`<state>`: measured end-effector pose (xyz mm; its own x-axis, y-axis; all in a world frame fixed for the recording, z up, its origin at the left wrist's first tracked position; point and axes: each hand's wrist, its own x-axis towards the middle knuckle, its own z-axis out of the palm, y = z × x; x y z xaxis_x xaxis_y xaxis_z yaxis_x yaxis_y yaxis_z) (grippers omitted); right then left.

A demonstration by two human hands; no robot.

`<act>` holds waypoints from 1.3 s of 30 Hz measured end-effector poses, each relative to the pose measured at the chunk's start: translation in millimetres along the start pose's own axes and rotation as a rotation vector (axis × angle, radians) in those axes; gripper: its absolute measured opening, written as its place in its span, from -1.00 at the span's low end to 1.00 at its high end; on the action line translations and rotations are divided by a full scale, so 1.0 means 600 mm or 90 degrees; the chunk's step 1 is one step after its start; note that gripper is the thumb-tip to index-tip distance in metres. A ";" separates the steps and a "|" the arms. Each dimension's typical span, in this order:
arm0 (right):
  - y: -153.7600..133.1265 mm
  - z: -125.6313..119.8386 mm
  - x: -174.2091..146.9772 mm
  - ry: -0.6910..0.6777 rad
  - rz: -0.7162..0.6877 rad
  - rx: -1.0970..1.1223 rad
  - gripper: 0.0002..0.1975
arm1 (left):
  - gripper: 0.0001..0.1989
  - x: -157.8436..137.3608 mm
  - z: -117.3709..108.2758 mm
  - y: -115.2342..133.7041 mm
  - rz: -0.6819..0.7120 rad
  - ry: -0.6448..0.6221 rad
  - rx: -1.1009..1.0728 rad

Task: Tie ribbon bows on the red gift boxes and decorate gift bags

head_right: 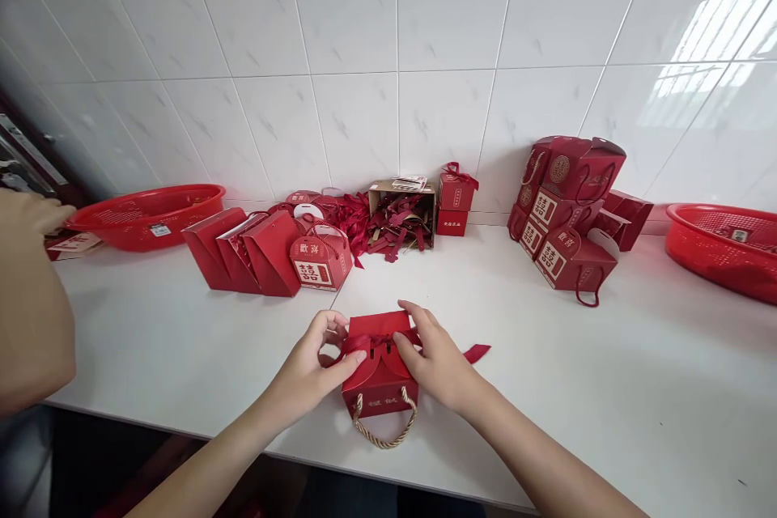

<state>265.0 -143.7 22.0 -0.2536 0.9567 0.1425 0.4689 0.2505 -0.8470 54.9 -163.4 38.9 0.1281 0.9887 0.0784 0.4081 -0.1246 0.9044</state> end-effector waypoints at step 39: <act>-0.004 -0.016 -0.024 0.050 -0.179 -0.007 -0.84 | -0.59 -0.001 -0.003 0.001 0.028 -0.015 0.058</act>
<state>275.6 -156.9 27.1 -0.3083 0.8579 0.4111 0.3986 0.5088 -0.7630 53.3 -163.7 40.2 0.1681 0.9800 0.1064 0.4826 -0.1760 0.8580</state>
